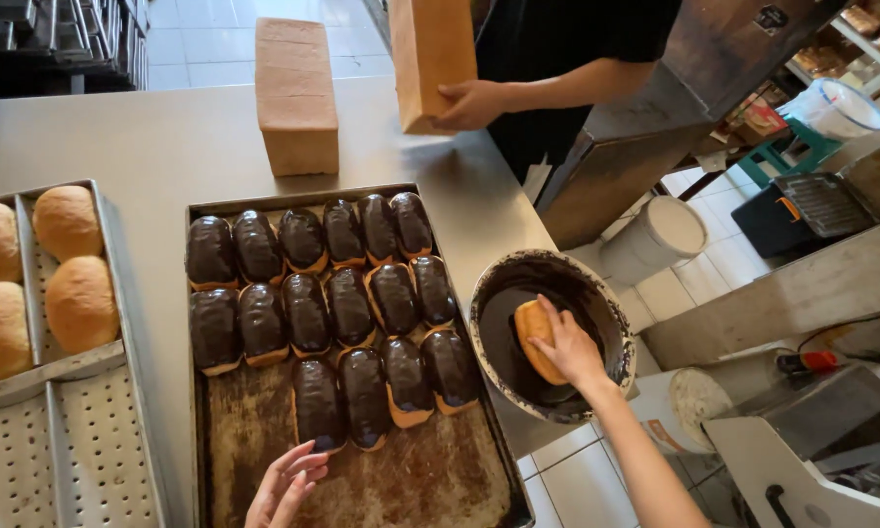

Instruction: Manually dipping bread rolls into a bowl of chocolate glaze and arranging them on a baking tray.

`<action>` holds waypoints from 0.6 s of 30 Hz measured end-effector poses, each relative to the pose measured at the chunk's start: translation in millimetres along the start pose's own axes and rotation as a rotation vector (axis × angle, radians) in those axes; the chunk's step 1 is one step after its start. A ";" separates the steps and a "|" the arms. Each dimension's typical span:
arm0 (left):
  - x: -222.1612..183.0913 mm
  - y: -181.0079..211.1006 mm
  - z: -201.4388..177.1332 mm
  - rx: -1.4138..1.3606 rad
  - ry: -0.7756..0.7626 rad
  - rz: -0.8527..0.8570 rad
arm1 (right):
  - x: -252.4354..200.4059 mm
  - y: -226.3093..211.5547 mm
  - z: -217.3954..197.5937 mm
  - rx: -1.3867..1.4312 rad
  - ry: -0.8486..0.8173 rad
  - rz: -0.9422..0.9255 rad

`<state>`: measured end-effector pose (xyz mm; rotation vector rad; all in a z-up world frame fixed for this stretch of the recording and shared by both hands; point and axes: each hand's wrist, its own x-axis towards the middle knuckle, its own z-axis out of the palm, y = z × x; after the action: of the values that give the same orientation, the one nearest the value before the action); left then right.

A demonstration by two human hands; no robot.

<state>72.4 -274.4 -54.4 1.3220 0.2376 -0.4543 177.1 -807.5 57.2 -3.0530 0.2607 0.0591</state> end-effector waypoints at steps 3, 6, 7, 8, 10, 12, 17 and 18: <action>-3.5 -4.1 -2.9 0.007 0.011 -0.020 | -4.1 -17.9 -8.6 -0.190 0.024 -0.107; -18.1 27.9 12.2 0.019 0.019 -0.077 | -9.6 -47.0 -34.6 -0.419 0.331 -0.435; -20.0 30.3 13.3 0.021 0.018 -0.079 | -8.9 -56.5 -44.7 -0.417 0.330 -0.433; -22.0 32.9 14.4 0.045 0.006 -0.041 | -8.2 -66.1 -55.0 -0.281 0.116 -0.262; -25.3 40.2 16.4 0.068 -0.006 -0.006 | -2.5 -55.7 -45.5 -0.143 -0.097 -0.088; -28.3 47.0 18.4 0.040 0.023 -0.027 | 8.7 -16.3 -5.6 0.083 -0.050 0.028; -26.0 36.0 13.7 -0.030 0.002 -0.028 | 5.4 -22.3 8.7 -0.121 0.213 -0.208; -26.5 35.6 14.5 -0.035 0.004 -0.033 | 6.2 -24.0 12.1 -0.379 0.378 -0.412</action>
<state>63.5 -277.3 -8.6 1.2862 0.2694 -0.4736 186.9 -784.0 46.6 -3.3943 -0.4128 -0.5560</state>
